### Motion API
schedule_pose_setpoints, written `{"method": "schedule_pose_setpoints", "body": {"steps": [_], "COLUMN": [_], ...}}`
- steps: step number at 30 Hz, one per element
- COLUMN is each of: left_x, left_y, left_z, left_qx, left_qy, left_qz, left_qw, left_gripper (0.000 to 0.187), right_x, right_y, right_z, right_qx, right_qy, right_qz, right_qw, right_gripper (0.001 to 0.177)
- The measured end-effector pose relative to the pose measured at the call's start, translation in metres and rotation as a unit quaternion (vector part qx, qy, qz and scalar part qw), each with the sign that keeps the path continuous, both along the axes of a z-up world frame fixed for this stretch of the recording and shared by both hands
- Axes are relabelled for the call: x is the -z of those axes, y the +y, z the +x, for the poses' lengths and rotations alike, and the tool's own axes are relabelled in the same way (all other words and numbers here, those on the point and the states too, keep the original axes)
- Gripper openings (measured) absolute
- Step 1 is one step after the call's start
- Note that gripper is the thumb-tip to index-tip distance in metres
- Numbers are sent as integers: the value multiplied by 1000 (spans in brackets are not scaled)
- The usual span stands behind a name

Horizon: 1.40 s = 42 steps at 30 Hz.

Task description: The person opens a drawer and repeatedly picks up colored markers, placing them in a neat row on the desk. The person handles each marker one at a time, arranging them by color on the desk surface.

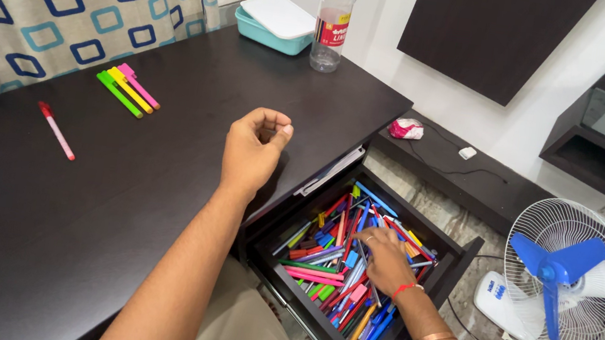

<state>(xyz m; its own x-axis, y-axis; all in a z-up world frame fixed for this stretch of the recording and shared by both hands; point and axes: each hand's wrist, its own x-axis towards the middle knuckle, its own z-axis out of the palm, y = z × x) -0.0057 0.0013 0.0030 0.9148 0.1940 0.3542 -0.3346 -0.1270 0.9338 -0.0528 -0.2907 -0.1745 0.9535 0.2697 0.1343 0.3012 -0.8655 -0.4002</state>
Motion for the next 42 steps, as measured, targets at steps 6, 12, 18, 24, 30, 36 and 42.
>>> {"method": "schedule_pose_setpoints", "body": {"steps": [6, 12, 18, 24, 30, 36, 42], "left_x": [2, 5, 4, 3, 4, 2, 2], "left_y": [0, 1, 0, 0, 0, 0, 0], "left_z": [1, 4, 3, 2, 3, 2, 2], "left_qx": [0, -1, -6, 2, 2, 4, -4], "left_qy": [-5, -12, -3, -6, -11, 2, -5], "left_qz": [0, 9, 15, -1, 2, -8, 9], "left_qw": [1000, 1000, 1000, 1000, 1000, 1000, 1000], "left_gripper": [8, 8, 8, 8, 7, 7, 8], "right_x": [14, 17, 13, 7, 10, 13, 14], "right_y": [-2, -6, -2, 2, 4, 1, 1], "right_z": [5, 8, 5, 7, 7, 9, 12], "right_qx": [-7, -21, 63, 50, 6, 18, 32], "right_qy": [11, 37, -15, -8, 9, 58, 106], "right_qz": [-36, 5, -29, -56, -88, -44, -8], "right_qw": [999, 999, 997, 997, 996, 997, 994], "right_gripper": [65, 54, 27, 34, 56, 53, 29]}}
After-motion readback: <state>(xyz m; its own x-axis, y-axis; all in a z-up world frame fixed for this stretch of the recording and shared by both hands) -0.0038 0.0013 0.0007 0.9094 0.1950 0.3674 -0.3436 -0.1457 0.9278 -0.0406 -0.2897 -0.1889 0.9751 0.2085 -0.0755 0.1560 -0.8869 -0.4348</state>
